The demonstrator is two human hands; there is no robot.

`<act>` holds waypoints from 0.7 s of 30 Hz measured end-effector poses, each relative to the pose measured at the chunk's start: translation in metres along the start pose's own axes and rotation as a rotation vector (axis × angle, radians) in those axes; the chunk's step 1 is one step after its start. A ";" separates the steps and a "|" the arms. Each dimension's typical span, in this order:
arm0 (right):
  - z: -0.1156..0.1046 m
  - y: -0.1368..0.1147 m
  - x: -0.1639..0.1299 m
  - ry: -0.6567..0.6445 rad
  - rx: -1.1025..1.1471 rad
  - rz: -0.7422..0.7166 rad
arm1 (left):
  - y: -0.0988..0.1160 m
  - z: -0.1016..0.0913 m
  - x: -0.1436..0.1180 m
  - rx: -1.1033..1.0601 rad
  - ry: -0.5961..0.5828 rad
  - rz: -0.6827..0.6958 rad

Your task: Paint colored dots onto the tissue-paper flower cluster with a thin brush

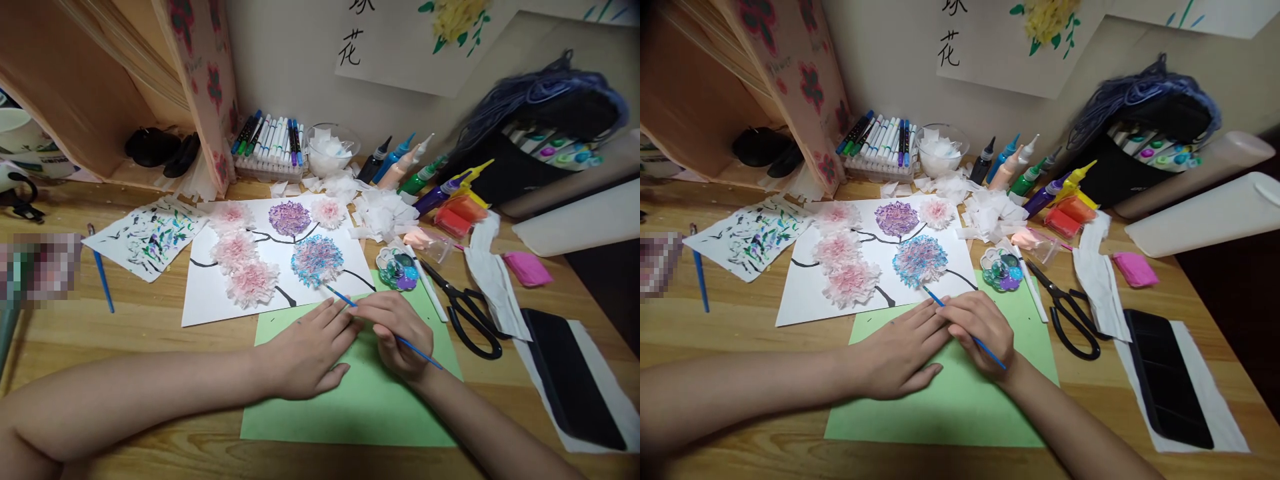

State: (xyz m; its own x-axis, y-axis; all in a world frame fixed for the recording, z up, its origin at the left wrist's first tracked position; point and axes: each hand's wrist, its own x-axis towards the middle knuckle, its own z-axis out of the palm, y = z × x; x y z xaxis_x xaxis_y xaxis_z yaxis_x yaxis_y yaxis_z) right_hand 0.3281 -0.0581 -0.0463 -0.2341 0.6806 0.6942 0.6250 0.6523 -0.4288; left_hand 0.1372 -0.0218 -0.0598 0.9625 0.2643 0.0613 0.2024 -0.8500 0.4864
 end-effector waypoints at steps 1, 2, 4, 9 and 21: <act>0.000 0.000 0.001 0.020 0.005 0.010 | 0.000 0.000 0.000 -0.005 0.000 0.001; 0.000 -0.001 0.002 0.038 0.012 0.015 | 0.000 0.000 0.000 -0.008 0.002 0.002; 0.001 -0.001 0.003 0.046 0.026 0.017 | 0.000 -0.001 0.000 -0.009 0.000 -0.002; -0.002 0.001 -0.002 0.073 0.025 0.056 | 0.000 -0.003 0.000 0.026 -0.012 0.001; -0.066 0.061 -0.032 0.761 -0.084 0.554 | -0.005 -0.004 -0.002 0.071 -0.001 -0.013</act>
State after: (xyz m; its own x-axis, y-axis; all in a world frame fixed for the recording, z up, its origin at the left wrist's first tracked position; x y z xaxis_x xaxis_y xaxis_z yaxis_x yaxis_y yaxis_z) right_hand 0.4228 -0.0621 -0.0562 0.6426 0.4671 0.6073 0.5599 0.2548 -0.7884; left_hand 0.1331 -0.0165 -0.0584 0.9599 0.2752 0.0543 0.2274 -0.8767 0.4239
